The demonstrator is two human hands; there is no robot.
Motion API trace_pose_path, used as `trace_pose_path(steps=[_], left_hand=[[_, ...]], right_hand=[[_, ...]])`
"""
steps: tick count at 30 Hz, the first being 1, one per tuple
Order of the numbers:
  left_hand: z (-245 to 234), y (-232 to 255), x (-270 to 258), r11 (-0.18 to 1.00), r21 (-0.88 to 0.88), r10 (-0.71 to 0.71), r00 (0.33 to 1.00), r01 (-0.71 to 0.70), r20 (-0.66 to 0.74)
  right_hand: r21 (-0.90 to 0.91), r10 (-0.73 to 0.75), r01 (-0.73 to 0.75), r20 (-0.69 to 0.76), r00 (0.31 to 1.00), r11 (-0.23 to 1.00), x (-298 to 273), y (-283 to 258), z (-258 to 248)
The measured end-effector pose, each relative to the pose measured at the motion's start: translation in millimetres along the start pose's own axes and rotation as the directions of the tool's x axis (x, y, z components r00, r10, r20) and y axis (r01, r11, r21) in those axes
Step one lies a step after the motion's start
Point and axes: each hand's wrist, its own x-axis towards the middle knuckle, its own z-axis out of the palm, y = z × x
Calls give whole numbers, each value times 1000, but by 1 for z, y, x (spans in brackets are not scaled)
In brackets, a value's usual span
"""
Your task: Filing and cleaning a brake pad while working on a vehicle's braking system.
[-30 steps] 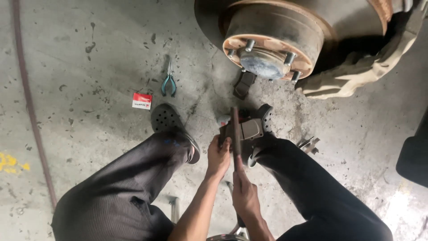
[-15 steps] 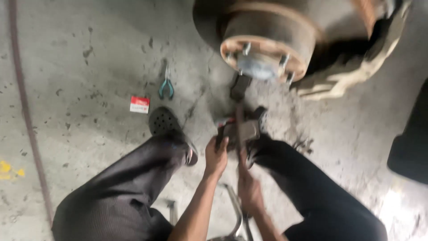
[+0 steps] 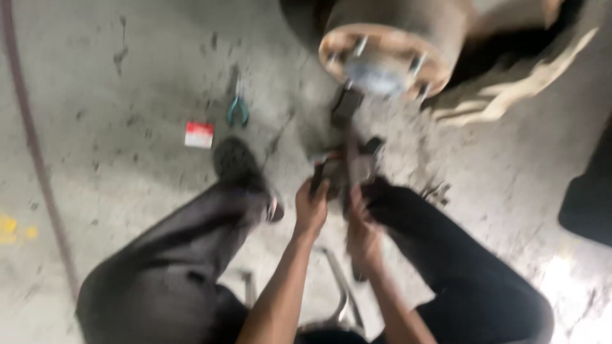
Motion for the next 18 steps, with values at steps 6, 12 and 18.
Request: trace_pose_path(steps=[6, 12, 18], left_hand=[[-18, -37, -13, 996, 91, -12, 997, 18, -73], [-2, 3, 3, 983, -144, -121, 992, 115, -31], [1, -2, 8, 979, -198, -47, 999, 47, 7]], right_hand=[[70, -188, 190, -39, 981, 979, 1, 49, 15], [-47, -131, 138, 125, 983, 989, 8, 41, 14], [-168, -606, 592, -50, 794, 789, 2, 45, 13]])
